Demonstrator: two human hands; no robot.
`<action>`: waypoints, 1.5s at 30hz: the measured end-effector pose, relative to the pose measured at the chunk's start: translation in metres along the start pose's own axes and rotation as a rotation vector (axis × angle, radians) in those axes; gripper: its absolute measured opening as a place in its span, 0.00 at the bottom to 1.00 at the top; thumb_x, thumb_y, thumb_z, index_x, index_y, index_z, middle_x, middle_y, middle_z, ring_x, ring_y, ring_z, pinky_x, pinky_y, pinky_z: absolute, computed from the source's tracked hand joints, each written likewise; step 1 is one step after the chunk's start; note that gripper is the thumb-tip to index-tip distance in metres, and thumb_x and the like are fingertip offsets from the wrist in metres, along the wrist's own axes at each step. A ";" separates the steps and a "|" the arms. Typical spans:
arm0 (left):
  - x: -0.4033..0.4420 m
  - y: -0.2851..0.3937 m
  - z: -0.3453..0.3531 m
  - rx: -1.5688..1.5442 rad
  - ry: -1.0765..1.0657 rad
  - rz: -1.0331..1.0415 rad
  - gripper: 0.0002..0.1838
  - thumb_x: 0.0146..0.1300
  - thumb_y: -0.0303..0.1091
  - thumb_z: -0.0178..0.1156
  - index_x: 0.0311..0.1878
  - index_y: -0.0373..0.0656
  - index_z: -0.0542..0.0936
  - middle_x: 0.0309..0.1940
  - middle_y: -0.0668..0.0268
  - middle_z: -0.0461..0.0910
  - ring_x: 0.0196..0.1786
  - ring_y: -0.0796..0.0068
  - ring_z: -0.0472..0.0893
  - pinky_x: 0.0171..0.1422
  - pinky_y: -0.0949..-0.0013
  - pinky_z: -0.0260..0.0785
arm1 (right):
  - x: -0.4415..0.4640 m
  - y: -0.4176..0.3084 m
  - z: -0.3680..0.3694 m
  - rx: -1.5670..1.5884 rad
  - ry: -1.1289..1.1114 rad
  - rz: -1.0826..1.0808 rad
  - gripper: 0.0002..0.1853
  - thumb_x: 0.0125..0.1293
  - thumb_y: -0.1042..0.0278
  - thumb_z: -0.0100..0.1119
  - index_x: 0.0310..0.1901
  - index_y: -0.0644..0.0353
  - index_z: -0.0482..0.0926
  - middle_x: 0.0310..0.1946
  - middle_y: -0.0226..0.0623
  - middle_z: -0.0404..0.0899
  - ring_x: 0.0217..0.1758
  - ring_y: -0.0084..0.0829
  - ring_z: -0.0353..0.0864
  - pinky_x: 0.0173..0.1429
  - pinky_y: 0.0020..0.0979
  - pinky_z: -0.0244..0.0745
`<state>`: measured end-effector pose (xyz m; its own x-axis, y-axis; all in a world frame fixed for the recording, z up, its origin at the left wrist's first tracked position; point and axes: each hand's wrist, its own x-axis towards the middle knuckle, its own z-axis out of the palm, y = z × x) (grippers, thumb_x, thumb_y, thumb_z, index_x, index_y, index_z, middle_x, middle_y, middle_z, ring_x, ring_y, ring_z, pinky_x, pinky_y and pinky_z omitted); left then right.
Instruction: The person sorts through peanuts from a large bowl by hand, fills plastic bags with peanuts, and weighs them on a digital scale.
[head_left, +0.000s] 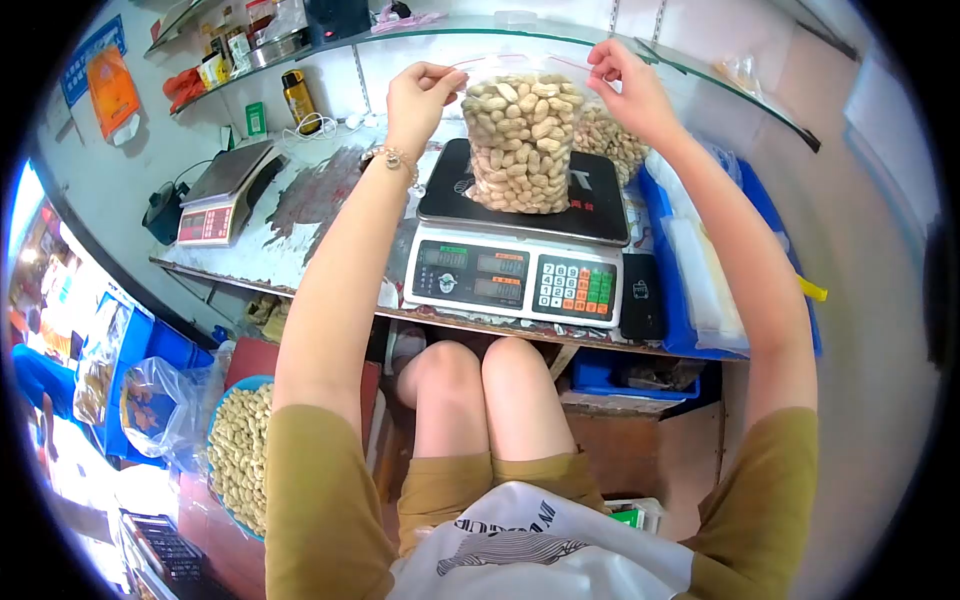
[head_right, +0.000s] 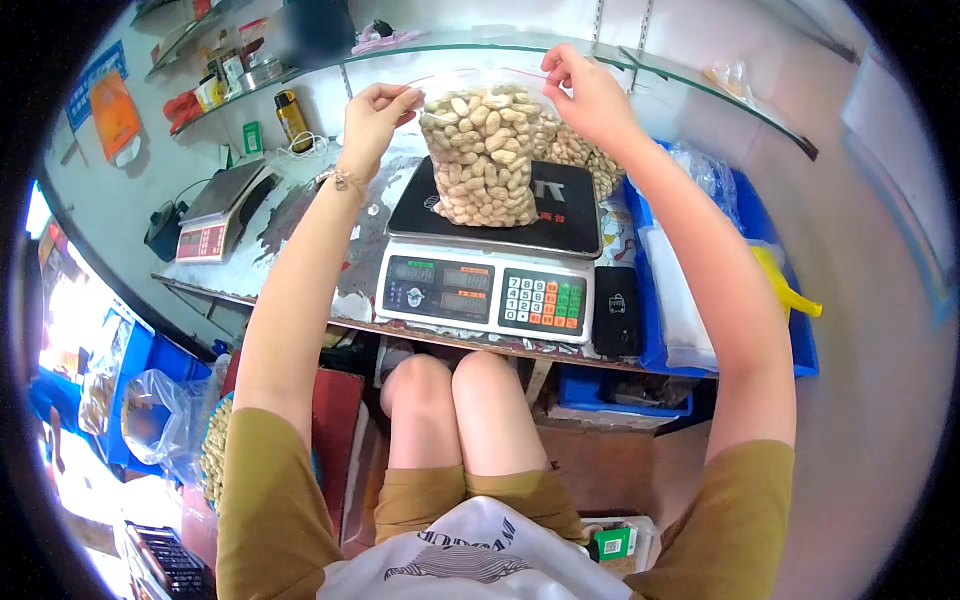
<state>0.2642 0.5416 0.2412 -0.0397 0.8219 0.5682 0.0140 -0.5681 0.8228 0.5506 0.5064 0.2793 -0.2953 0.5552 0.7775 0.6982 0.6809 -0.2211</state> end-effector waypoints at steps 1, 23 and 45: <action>-0.003 0.000 0.000 -0.042 0.018 0.006 0.10 0.65 0.27 0.66 0.44 0.30 0.80 0.37 0.60 0.87 0.40 0.77 0.86 0.43 0.76 0.77 | -0.001 0.004 0.002 0.038 0.016 -0.001 0.14 0.61 0.74 0.65 0.47 0.58 0.73 0.32 0.37 0.82 0.39 0.35 0.81 0.45 0.35 0.75; -0.079 -0.004 -0.033 0.168 -0.169 -0.064 0.72 0.52 0.76 0.61 0.78 0.44 0.24 0.79 0.45 0.21 0.81 0.52 0.22 0.82 0.48 0.25 | -0.066 -0.006 0.000 0.463 0.043 0.395 0.71 0.52 0.39 0.73 0.78 0.63 0.27 0.80 0.56 0.29 0.84 0.42 0.28 0.82 0.40 0.32; -0.084 -0.017 0.015 0.044 -0.246 -0.138 0.69 0.53 0.63 0.72 0.78 0.37 0.33 0.77 0.40 0.45 0.81 0.47 0.45 0.81 0.50 0.41 | 0.148 -0.030 0.014 -0.307 -0.610 0.108 0.14 0.60 0.57 0.67 0.40 0.59 0.87 0.38 0.40 0.88 0.28 0.37 0.84 0.38 0.35 0.79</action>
<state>0.2820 0.4834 0.1796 0.1992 0.8795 0.4322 0.0684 -0.4524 0.8892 0.4764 0.5745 0.3924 -0.4651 0.8431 0.2701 0.8708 0.4906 -0.0318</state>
